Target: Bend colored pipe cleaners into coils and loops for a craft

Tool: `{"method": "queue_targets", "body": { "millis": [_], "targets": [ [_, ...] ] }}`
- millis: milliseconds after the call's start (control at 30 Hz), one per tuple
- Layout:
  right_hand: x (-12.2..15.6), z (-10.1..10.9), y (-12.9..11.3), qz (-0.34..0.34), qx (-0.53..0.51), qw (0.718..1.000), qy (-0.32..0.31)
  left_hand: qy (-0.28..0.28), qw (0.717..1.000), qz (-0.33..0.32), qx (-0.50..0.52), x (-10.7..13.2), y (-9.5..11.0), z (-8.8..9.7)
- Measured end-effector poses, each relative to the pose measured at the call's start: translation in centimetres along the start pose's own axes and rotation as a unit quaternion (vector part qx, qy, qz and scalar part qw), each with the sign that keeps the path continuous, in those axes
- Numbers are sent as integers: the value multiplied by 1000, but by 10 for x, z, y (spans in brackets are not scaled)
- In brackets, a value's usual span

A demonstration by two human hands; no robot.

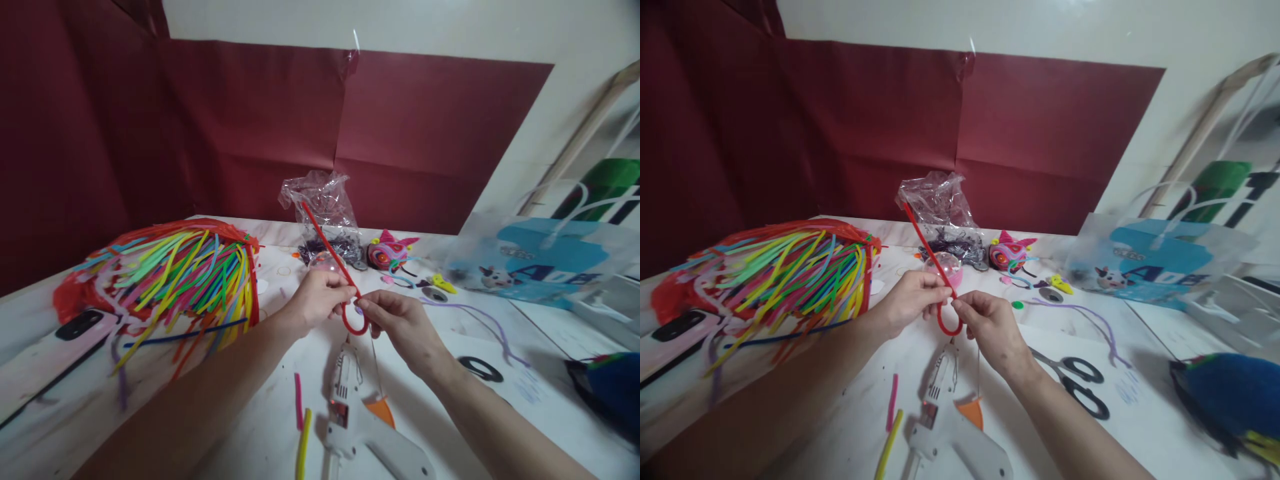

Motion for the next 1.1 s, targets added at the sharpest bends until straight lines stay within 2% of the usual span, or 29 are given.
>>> {"method": "queue_targets", "body": {
  "millis": [667,767,967,1100],
  "targets": [
    [2,-4,-4,-28,-5,999,-39,-33,999,4,16,0,-4,-1],
    [2,-3,-4,-36,1,999,-39,-11,999,5,31,0,-2,0],
    [3,-6,0,-84,5,994,-71,95,992,-3,81,-2,0,11],
    [3,-7,5,-97,-14,991,-90,103,990,-3,96,-1,1,10]
  ]
}}
Point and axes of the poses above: each hand's wrist, its own x-axis away from the middle knuckle, its own z-axis out of the back of the hand, y = z × x, the point moved 2 cm from there along -x, towards the middle knuckle, and after that the axes turned 14 degrees about -x, right-handed, at the moved point
